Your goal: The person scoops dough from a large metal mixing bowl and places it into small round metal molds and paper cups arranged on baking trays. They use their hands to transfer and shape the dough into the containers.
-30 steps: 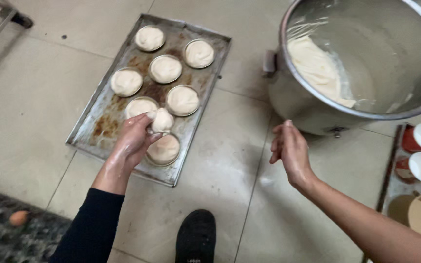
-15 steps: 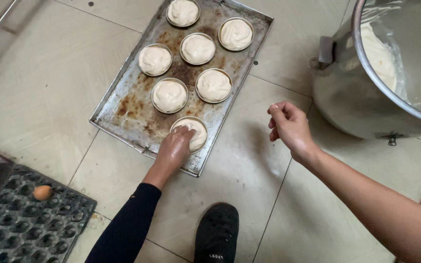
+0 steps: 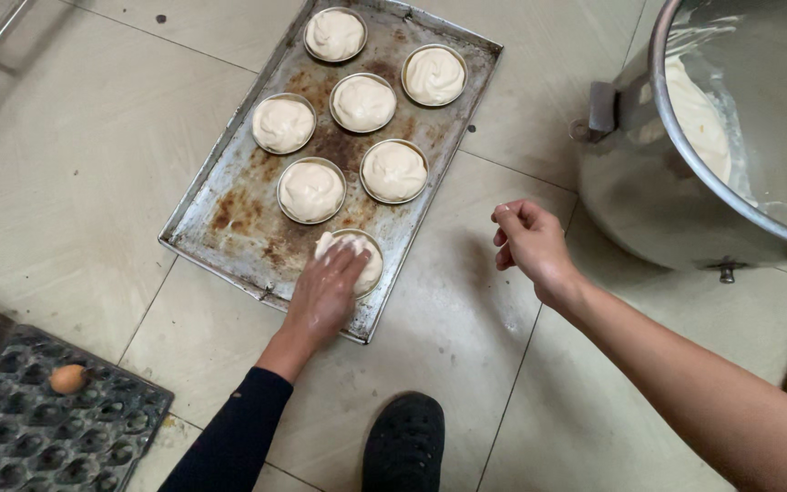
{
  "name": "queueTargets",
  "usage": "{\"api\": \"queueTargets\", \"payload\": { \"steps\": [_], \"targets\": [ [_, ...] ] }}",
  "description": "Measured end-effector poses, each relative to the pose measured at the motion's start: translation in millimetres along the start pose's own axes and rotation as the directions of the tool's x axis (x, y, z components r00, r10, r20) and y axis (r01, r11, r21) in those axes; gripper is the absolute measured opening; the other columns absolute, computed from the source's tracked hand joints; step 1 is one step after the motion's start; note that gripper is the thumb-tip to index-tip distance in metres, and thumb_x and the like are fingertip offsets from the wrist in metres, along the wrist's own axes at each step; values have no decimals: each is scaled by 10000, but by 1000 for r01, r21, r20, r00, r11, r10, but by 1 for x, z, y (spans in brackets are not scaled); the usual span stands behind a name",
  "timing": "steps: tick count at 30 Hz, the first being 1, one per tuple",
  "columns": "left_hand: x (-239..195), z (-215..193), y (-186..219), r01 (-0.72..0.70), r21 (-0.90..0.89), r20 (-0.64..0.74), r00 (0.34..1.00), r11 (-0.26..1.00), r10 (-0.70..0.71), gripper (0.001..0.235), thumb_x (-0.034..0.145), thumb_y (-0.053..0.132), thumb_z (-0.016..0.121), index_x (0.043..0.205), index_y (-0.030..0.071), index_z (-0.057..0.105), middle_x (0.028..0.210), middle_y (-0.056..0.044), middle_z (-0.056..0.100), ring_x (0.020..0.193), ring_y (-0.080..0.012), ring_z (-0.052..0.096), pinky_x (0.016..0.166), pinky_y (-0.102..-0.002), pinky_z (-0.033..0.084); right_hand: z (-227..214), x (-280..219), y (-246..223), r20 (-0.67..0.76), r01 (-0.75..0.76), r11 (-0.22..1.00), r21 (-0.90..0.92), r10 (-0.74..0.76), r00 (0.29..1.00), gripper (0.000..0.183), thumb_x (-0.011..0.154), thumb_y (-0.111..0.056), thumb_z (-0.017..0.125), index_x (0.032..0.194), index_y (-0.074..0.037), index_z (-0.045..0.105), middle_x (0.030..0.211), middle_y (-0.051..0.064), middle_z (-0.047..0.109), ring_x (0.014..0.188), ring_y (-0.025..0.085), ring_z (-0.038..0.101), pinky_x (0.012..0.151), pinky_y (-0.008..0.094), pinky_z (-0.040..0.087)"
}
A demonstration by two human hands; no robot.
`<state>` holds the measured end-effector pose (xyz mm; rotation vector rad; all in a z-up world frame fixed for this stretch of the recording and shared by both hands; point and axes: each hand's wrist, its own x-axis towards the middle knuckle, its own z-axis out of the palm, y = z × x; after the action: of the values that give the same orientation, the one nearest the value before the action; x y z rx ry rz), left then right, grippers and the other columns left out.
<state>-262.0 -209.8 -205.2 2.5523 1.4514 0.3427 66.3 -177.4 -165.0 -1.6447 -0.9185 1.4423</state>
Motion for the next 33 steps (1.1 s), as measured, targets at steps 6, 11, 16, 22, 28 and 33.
{"api": "queueTargets", "payload": {
  "steps": [6,11,16,22,28,33],
  "targets": [
    [0,-3,-5,-118,71,53,992,991,114,610,715,-9,609,1323,35,623,1368,-186,620,1350,-346,521,1166,-518,344,-2,0,1,-19,-46,999,-7,46,999,274,1030,-309,540,995,-46,604,758,47,587,543,140,556,528,337,511],
    [-20,-15,-8,-81,37,58,995,996,78,705,677,-38,597,1380,-12,556,1373,-242,598,1329,-378,514,1144,-558,312,-3,-4,-2,-31,-85,996,-38,84,996,259,1029,-294,539,1003,-46,609,765,46,581,549,148,556,540,346,514],
    [-44,0,-4,46,-61,-33,998,997,-48,604,789,-34,575,1391,11,567,1352,-247,615,1330,-397,529,1154,-500,375,9,0,1,15,-74,997,-6,74,997,256,1025,-295,543,1002,-45,598,766,47,579,542,156,552,540,346,504],
    [-27,12,-1,76,-54,-57,995,996,-79,568,785,-20,554,1351,9,582,1330,-261,626,1298,-422,536,1109,-505,397,13,1,7,33,-78,997,21,77,996,246,1015,-283,562,992,-40,589,765,56,585,540,162,555,531,349,503],
    [-4,4,-7,83,-155,13,997,984,-82,586,829,-36,496,1408,22,560,1357,-250,618,1292,-419,541,1118,-501,394,9,4,7,37,-67,998,17,66,997,235,1015,-283,560,998,-51,597,771,50,586,549,150,558,535,344,513],
    [-3,-3,-20,178,-332,4,982,927,-187,612,853,-31,485,1464,-8,484,1395,-272,578,1304,-424,530,1121,-489,387,9,2,8,24,-88,996,-1,88,996,233,1021,-276,552,992,-50,605,772,48,588,550,152,556,534,347,512]
  ]
}}
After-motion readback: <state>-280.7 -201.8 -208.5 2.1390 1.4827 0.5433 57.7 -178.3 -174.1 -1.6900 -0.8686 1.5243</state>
